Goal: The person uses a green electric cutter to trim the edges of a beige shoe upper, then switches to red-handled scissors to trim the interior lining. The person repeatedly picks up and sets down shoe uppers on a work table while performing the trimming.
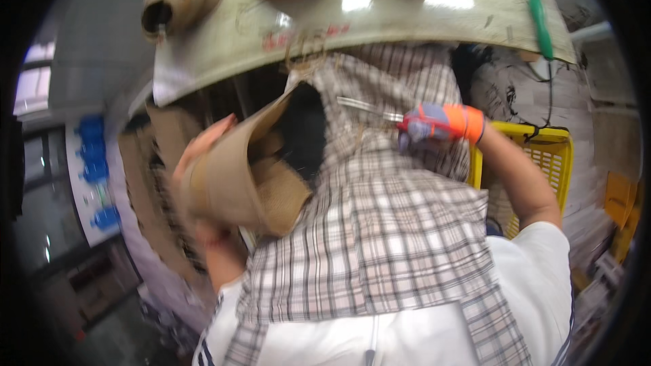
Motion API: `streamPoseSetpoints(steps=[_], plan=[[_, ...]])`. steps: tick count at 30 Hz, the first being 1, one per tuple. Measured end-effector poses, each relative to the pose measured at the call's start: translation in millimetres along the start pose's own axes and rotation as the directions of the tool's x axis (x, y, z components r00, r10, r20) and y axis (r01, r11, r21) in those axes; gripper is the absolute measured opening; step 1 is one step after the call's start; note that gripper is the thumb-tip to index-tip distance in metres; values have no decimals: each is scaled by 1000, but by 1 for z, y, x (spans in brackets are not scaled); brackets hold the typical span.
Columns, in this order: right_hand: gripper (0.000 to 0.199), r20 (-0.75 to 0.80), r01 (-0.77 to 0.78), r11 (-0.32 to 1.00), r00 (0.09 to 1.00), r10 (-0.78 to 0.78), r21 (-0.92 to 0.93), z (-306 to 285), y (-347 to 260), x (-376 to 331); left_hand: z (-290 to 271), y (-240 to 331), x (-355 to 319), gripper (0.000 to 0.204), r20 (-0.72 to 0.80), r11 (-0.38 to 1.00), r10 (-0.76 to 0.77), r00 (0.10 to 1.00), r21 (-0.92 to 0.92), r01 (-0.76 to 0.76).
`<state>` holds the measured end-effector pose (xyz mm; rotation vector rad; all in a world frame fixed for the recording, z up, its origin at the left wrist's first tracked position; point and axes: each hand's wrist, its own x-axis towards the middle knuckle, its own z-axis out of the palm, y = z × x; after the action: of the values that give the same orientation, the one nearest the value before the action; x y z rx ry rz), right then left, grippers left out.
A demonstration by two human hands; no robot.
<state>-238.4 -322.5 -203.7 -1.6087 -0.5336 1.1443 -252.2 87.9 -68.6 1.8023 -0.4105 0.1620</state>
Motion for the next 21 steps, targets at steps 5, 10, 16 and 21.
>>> streamPoseSetpoints(steps=[5,10,16,21], plan=[[70,-229,168,959,967,-115,228,24,27,-1,-10,114,87,19,613,394,439,657,526,-754],[80,-281,222,913,951,-126,342,30,12,-4,56,160,194,23,734,-35,631,252,351,-936],[80,-428,367,825,887,-172,429,45,6,8,160,119,313,29,754,-69,649,101,190,-979],[84,-327,455,748,886,-328,484,38,17,22,253,30,390,39,821,107,468,328,315,-943]])
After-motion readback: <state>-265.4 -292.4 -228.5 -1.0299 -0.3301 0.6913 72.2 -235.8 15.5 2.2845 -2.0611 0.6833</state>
